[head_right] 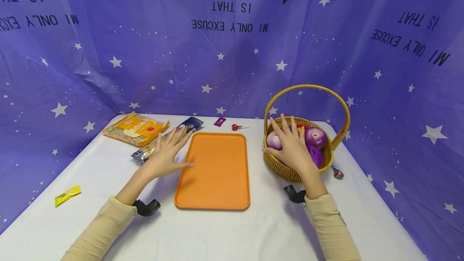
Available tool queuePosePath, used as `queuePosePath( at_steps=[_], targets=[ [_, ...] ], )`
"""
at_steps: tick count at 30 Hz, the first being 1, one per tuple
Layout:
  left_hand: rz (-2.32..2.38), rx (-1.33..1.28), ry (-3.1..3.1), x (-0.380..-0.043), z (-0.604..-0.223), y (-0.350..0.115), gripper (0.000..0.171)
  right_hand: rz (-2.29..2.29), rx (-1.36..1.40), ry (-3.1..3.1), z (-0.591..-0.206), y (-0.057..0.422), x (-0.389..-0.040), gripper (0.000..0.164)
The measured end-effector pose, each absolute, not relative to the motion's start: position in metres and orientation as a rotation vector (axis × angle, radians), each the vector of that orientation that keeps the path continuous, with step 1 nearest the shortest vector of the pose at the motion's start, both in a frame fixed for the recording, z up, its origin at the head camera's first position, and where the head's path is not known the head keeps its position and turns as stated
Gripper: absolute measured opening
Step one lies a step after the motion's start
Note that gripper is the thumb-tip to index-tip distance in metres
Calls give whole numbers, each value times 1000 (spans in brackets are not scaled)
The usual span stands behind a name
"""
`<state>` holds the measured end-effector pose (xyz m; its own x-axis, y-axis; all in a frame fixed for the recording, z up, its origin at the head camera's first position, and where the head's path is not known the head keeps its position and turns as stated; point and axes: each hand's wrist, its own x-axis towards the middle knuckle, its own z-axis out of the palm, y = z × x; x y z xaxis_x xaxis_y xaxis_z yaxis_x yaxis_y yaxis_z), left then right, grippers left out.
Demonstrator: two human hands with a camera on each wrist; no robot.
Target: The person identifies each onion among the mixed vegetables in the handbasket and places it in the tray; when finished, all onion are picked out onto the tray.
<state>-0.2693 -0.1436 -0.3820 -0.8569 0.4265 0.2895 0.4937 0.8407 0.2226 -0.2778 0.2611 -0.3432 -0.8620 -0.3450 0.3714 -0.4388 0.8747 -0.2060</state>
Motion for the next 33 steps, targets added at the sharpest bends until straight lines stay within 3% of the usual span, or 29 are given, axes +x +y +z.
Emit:
queuePosePath(
  at_steps=[14, 21, 33],
  targets=[
    [-793, -731, -2989, -273, -401, -163, 106, 508, 713, -2894, -340, 295, -303, 86],
    [-902, -750, -3052, -277, -410, -166, 103, 430, 891, -2908, -329, 296, -317, 73],
    [-853, -809, -3072, -281, -415, -163, 89, 390, 929, -2899, -328, 293, -328, 47]
  ],
)
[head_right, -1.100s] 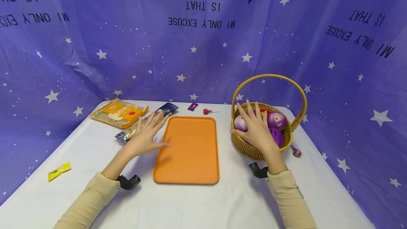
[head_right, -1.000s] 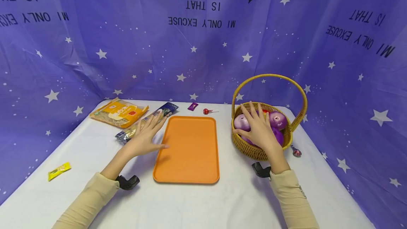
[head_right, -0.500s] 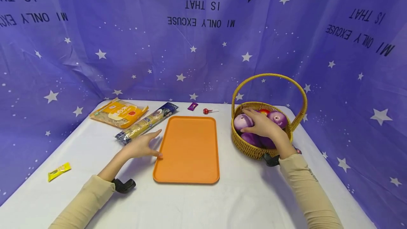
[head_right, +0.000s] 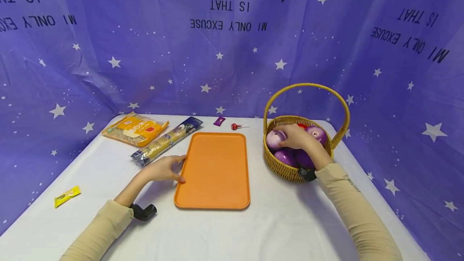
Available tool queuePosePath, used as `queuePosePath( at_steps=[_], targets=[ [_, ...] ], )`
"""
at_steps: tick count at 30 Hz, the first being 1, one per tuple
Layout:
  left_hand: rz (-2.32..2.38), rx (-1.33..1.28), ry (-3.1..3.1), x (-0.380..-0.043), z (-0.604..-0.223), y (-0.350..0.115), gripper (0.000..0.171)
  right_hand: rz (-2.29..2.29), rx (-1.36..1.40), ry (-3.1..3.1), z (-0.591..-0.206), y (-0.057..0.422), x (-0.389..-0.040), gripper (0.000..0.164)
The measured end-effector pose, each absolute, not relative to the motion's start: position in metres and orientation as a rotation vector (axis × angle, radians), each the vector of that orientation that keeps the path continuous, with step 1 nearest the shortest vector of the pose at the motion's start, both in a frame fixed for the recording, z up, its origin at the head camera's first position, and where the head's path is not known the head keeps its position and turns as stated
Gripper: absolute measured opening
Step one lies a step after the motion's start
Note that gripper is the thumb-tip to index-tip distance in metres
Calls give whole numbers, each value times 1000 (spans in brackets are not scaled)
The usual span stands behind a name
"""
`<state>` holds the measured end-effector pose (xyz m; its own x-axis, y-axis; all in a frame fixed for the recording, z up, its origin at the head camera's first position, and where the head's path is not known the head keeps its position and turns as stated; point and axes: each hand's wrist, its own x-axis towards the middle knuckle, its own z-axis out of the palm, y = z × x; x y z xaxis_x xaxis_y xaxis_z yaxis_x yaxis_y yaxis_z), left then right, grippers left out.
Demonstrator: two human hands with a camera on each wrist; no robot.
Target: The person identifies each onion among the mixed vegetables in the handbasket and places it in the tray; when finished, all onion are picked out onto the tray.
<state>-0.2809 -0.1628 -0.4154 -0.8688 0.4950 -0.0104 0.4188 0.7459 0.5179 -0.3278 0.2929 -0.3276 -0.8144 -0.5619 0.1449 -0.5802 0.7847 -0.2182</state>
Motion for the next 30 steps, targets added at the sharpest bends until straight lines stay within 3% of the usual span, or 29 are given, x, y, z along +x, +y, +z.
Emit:
queuePosePath(
  at_steps=[18, 30],
  targets=[
    [773, 691, 2776, -282, -418, -164, 91, 448, 856, -2796, -328, 295, -318, 50],
    [797, 687, 2770, -281, -416, -163, 91, 559, 760, -2690, -316, 298, -293, 58]
  ],
)
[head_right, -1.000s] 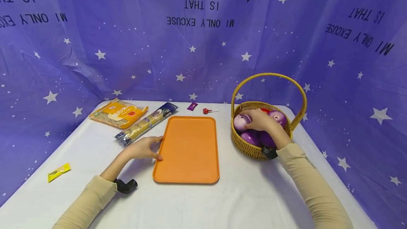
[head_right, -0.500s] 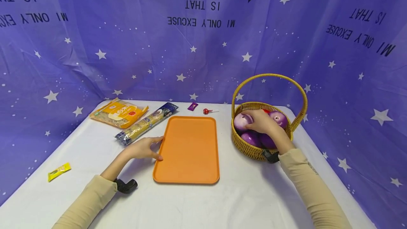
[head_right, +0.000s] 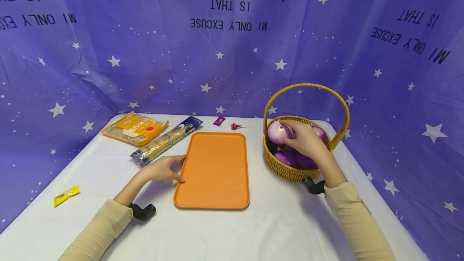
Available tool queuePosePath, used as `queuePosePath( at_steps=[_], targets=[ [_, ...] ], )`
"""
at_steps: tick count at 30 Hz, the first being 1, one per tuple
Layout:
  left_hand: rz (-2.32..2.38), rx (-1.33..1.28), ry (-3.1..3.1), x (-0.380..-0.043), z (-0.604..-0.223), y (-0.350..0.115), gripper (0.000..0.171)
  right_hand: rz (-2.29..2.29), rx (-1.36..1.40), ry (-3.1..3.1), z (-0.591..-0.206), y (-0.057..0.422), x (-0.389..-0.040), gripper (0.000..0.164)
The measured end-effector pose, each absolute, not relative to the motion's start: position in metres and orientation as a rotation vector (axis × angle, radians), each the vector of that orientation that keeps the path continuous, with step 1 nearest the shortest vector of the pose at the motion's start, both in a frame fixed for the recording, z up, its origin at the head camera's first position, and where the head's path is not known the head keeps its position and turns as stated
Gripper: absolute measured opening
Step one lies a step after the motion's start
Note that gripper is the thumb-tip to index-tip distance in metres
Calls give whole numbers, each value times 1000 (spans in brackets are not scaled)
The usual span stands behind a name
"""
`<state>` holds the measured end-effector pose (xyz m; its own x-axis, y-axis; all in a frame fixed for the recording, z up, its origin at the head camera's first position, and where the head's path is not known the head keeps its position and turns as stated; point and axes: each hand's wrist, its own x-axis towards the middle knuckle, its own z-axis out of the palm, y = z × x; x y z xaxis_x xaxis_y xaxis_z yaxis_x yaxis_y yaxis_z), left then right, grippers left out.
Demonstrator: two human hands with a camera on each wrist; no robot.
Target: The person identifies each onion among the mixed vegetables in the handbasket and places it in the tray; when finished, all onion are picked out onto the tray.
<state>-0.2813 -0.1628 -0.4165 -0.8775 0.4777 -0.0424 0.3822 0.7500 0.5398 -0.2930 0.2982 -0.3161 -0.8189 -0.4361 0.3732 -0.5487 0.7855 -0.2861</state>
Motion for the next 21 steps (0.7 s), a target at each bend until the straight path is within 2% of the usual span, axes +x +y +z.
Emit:
queuePosePath(
  at_steps=[11, 21],
  targets=[
    [804, 684, 2778, -281, -417, -163, 91, 633, 885, -2492, -314, 268, -271, 62],
    [788, 673, 2778, -282, -417, -164, 91, 722, 945, -2555, -322, 224, -271, 62]
  ],
)
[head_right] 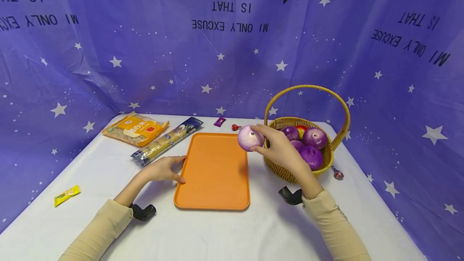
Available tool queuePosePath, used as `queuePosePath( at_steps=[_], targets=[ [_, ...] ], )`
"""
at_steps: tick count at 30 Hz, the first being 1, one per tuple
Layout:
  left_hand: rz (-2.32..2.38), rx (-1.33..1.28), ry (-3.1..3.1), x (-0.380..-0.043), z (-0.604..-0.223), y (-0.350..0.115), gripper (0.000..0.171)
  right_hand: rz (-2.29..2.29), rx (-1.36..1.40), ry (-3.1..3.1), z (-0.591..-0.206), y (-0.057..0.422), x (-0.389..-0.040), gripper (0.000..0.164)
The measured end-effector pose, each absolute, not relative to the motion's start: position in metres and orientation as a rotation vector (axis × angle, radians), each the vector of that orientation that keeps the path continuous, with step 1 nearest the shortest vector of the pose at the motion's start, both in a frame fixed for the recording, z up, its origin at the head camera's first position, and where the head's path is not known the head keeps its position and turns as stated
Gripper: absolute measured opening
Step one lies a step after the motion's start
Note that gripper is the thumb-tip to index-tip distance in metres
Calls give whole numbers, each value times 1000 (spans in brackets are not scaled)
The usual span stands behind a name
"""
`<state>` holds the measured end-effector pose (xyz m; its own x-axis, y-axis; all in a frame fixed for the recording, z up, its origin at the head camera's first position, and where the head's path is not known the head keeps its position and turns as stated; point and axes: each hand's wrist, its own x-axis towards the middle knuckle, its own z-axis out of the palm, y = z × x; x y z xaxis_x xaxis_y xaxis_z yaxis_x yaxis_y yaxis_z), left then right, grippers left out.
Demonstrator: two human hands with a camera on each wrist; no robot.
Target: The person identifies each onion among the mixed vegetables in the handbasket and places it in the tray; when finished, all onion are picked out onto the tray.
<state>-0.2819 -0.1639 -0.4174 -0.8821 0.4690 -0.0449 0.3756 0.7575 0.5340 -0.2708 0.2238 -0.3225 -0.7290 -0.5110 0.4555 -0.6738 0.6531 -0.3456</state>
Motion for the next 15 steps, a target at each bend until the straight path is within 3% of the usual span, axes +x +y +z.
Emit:
queuePosePath(
  at_steps=[15],
  targets=[
    [795, 662, 2771, -282, -419, -164, 91, 855, 1105, -2596, -359, 155, -325, 57]
  ],
)
